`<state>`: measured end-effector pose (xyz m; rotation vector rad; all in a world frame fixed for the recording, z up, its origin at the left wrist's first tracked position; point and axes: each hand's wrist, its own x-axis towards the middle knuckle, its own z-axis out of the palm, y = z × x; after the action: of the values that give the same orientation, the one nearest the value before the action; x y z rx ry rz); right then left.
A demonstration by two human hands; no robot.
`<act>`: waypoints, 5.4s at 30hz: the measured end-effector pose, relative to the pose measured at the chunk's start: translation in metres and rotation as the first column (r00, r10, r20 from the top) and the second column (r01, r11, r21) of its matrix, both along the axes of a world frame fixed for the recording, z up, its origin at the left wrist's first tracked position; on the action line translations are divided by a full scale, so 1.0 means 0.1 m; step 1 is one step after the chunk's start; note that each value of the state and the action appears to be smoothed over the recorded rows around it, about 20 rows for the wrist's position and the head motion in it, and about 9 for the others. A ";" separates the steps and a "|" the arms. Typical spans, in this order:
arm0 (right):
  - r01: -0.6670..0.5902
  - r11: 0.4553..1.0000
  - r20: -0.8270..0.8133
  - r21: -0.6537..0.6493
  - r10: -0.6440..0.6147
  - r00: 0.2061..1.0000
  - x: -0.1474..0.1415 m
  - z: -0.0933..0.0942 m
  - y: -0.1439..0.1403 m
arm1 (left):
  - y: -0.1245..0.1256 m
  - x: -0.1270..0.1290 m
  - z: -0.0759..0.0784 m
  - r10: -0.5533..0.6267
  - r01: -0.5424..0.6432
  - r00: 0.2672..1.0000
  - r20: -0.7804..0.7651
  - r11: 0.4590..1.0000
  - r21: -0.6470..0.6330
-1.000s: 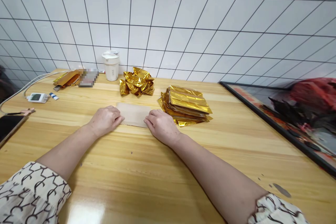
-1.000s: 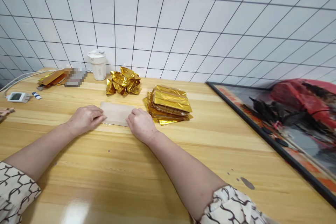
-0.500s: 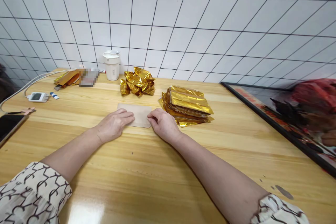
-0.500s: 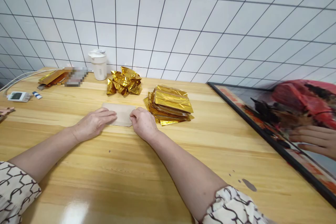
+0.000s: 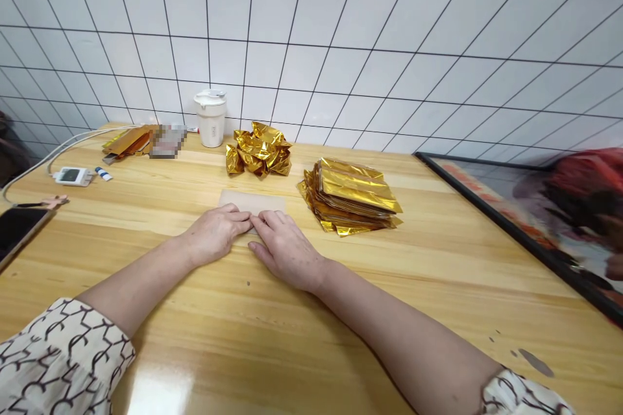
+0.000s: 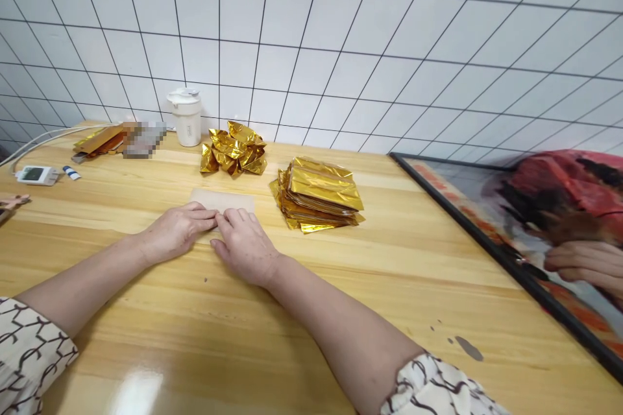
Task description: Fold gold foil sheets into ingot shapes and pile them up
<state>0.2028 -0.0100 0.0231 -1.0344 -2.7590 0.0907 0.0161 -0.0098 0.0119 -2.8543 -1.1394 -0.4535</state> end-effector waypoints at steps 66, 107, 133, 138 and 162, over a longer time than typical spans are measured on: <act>0.247 0.968 -0.207 -0.050 -0.252 0.946 0.27 -0.04 0.41 | 0.30 -0.36 -0.15 0.323 -0.271 0.836 0.444 0.946 -0.178; -0.006 0.998 0.067 0.059 0.002 0.998 0.11 0.06 0.11 | -0.10 0.10 -0.09 0.081 -0.084 0.996 -0.030 0.986 -0.147; 0.161 0.978 0.245 0.136 -0.190 0.951 0.08 0.17 0.03 | -0.06 -0.12 -0.13 0.188 -0.216 0.971 -0.151 0.956 -0.199; 0.212 0.964 0.314 0.162 -0.254 0.915 0.08 0.21 0.01 | -0.06 -0.11 -0.04 0.224 -0.265 0.953 -0.202 0.941 -0.209; -0.110 0.944 0.264 0.312 0.025 0.964 0.07 0.08 -0.02 | 0.02 -0.13 0.01 0.224 -0.224 0.974 -0.010 0.974 0.012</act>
<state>0.2096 -0.0115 0.0307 -0.9168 -2.8975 -0.5080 0.0032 -0.0077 0.0126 -2.6709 -1.4308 -0.4274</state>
